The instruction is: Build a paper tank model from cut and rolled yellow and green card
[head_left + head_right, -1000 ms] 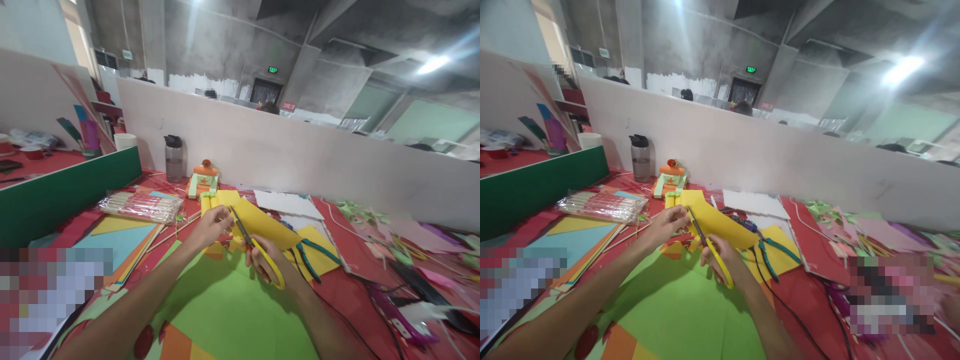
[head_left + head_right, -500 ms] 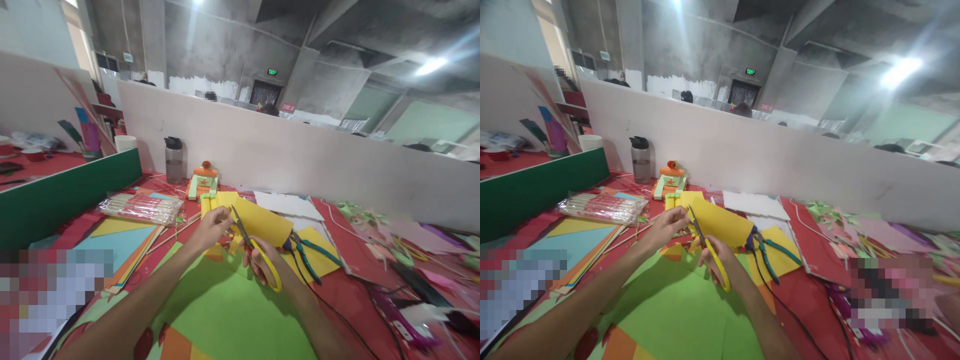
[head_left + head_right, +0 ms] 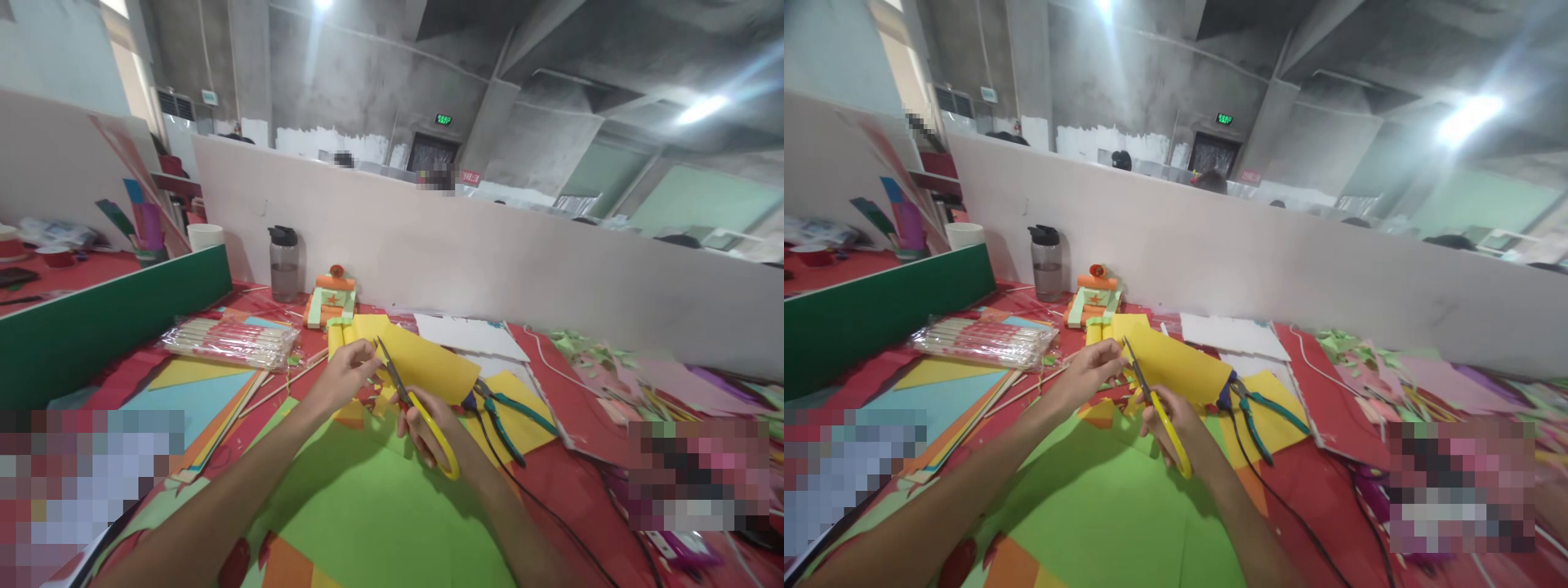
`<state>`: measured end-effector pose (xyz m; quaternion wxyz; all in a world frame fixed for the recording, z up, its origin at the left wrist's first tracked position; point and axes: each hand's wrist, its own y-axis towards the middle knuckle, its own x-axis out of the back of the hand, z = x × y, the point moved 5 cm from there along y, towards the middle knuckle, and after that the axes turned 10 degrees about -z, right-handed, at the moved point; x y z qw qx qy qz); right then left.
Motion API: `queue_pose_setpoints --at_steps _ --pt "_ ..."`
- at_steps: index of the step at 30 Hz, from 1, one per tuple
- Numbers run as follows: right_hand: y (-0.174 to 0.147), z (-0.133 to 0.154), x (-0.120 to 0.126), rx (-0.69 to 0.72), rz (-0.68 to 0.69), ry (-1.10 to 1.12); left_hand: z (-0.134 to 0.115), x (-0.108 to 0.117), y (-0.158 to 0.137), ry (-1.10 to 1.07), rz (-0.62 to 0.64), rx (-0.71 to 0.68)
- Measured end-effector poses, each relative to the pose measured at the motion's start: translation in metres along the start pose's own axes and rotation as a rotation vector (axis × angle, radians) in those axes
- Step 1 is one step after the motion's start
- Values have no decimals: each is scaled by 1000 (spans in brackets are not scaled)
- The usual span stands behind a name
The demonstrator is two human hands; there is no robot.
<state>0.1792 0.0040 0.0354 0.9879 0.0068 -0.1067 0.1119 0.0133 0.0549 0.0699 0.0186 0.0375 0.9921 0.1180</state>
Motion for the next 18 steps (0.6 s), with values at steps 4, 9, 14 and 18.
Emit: queue_pose_setpoints --at_steps 4,9,14,18 --pt "2 -2 -1 -49 -17 30 0 0 0 -14 4 1" --pt "4 -1 -1 -84 -24 55 0 0 0 -23 9 14" --pt "7 -6 1 -106 -14 50 1 0 0 -15 8 8" --pt "7 -5 4 -38 -17 -20 3 2 1 14 3 17"
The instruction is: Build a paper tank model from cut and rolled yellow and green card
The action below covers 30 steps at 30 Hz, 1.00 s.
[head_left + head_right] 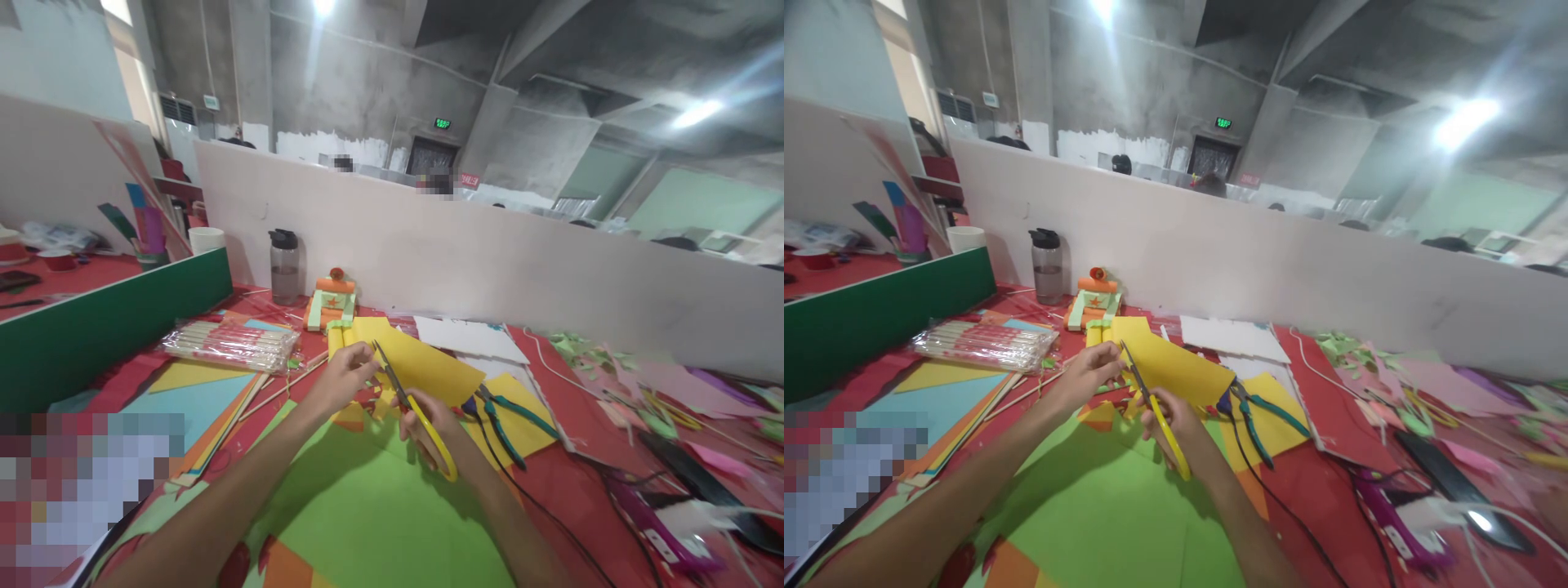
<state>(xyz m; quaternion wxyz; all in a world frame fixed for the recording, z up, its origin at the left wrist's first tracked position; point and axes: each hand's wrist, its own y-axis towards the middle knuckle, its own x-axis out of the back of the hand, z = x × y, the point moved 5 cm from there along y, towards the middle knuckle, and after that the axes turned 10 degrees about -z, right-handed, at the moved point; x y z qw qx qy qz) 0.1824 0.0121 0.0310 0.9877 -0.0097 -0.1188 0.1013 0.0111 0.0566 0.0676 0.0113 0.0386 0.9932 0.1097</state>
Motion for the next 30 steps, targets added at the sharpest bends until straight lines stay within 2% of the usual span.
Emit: queue_pose_setpoints --at_steps 7,12,19,27,30 --pt "-4 12 4 82 -18 -111 0 5 2 81 65 7" --pt "-7 14 4 41 -4 -60 1 7 4 110 89 2" --pt "-3 1 6 -25 39 -52 3 8 5 99 106 12" --pt "-1 9 4 101 22 -64 2 8 3 122 117 42" --pt "-4 13 3 76 11 -59 -1 6 2 125 110 58"
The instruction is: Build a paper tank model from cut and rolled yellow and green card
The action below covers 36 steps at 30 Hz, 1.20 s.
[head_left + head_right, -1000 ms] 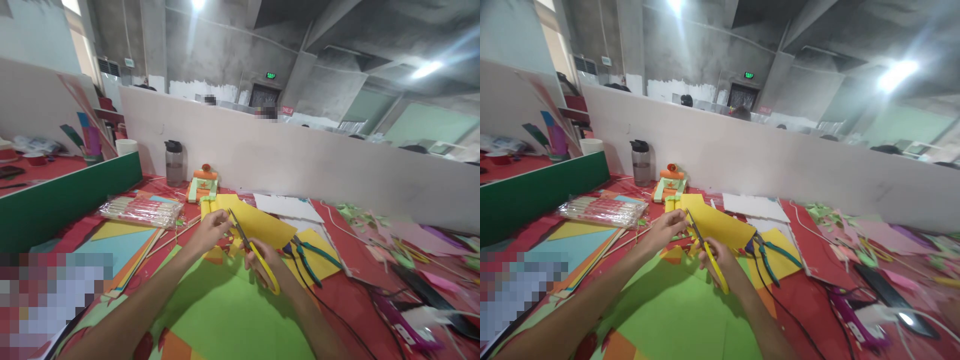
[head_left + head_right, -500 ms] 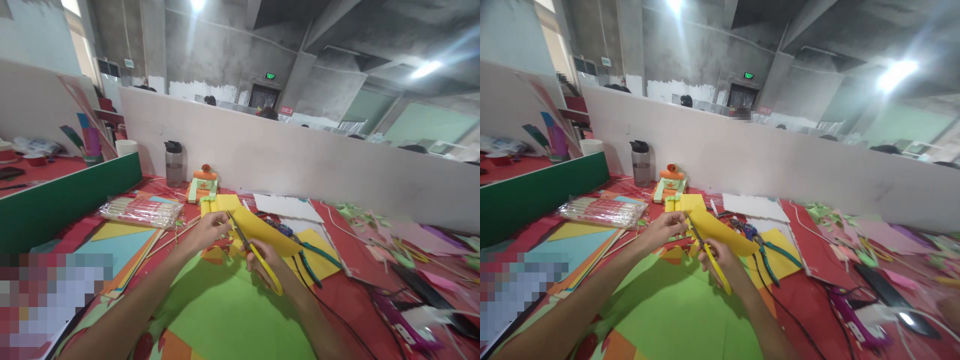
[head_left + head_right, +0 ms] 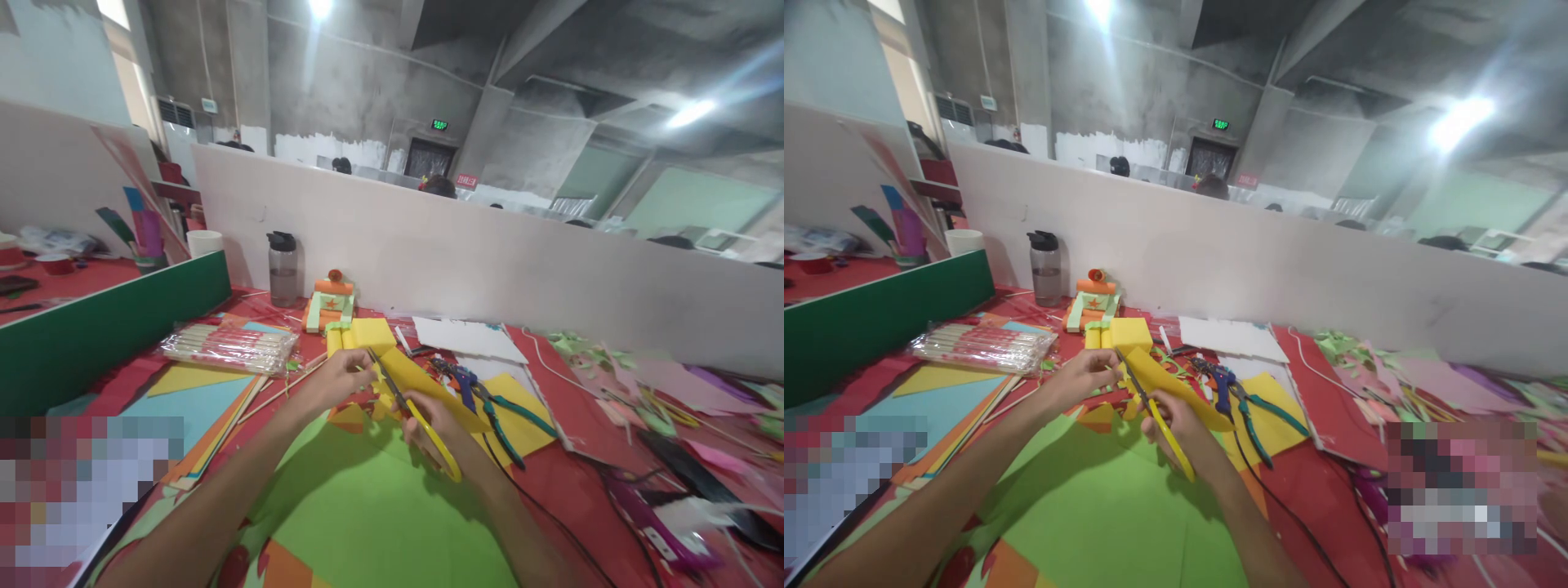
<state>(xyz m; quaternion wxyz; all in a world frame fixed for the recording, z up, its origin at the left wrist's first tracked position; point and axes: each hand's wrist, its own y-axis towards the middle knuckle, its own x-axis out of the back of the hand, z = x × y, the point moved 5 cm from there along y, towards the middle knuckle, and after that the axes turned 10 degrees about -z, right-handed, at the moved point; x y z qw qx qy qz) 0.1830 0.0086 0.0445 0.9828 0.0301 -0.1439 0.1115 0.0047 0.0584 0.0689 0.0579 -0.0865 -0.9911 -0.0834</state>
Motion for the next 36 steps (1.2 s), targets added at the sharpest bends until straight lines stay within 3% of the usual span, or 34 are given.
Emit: queue_pose_setpoints --at_steps 9,13,18,24,29,36 --pt "-2 0 1 -88 -2 -12 1 3 1 -22 33 29" --pt "-13 10 2 -52 134 53 0 13 2 -172 -53 91" --pt "-38 26 17 33 279 194 -1 21 5 -191 -159 44" --pt "-33 32 45 113 23 361 12 4 5 -11 55 64" --pt "-10 26 36 70 -239 247 8 -12 -4 6 230 32" --pt "4 6 10 57 -244 180 15 -28 -13 122 379 2"
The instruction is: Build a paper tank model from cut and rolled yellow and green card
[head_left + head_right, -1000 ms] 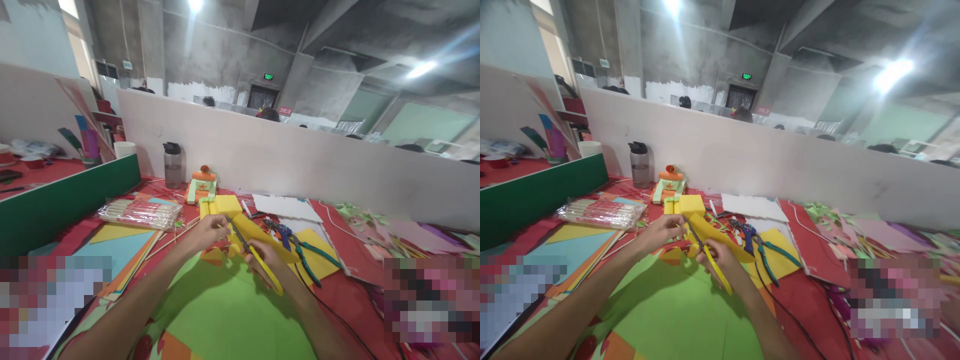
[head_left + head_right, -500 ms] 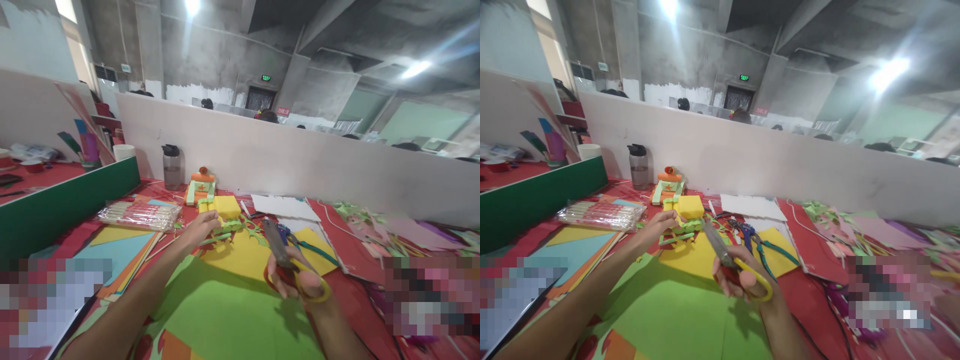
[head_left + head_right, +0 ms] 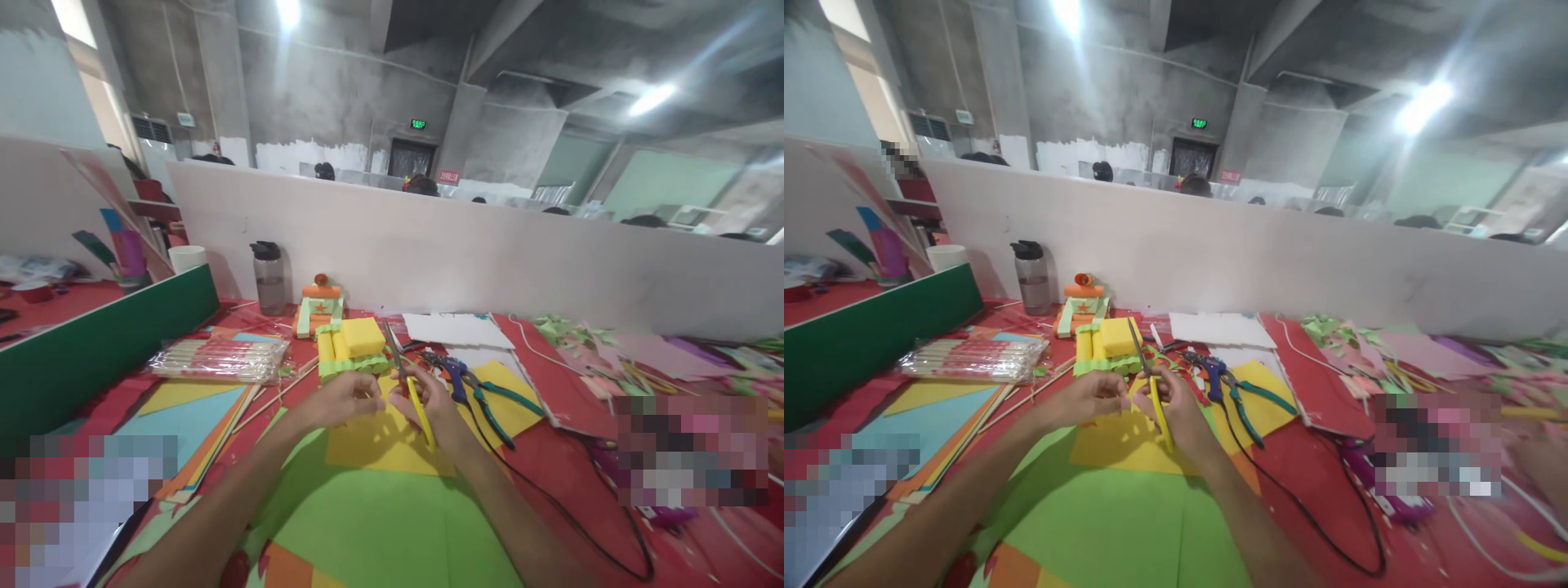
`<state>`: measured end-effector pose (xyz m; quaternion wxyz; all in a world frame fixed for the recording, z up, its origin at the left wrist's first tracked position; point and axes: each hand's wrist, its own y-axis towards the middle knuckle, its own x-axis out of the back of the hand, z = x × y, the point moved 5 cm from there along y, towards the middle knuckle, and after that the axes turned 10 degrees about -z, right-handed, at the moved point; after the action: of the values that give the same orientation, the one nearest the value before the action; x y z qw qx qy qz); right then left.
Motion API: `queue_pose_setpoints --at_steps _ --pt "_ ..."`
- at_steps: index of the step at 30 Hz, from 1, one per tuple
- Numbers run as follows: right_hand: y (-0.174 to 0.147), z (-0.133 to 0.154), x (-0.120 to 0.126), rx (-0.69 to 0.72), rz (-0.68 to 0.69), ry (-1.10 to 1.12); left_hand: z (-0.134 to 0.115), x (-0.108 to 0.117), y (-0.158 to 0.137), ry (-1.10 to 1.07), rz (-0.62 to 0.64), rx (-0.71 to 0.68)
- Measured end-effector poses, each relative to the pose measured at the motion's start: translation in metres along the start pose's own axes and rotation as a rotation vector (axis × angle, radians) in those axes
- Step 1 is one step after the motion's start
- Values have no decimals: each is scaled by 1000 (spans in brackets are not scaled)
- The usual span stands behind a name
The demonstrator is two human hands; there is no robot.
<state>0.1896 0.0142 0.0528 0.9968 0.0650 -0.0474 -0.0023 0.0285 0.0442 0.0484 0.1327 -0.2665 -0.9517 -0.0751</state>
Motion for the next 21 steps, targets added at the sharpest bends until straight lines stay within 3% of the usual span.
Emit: queue_pose_setpoints --at_steps 11,21 --pt "7 -14 3 9 -46 -9 -4 0 3 -50 -132 -57" --pt "4 -9 2 -7 -97 48 1 -11 4 -20 -160 -4"
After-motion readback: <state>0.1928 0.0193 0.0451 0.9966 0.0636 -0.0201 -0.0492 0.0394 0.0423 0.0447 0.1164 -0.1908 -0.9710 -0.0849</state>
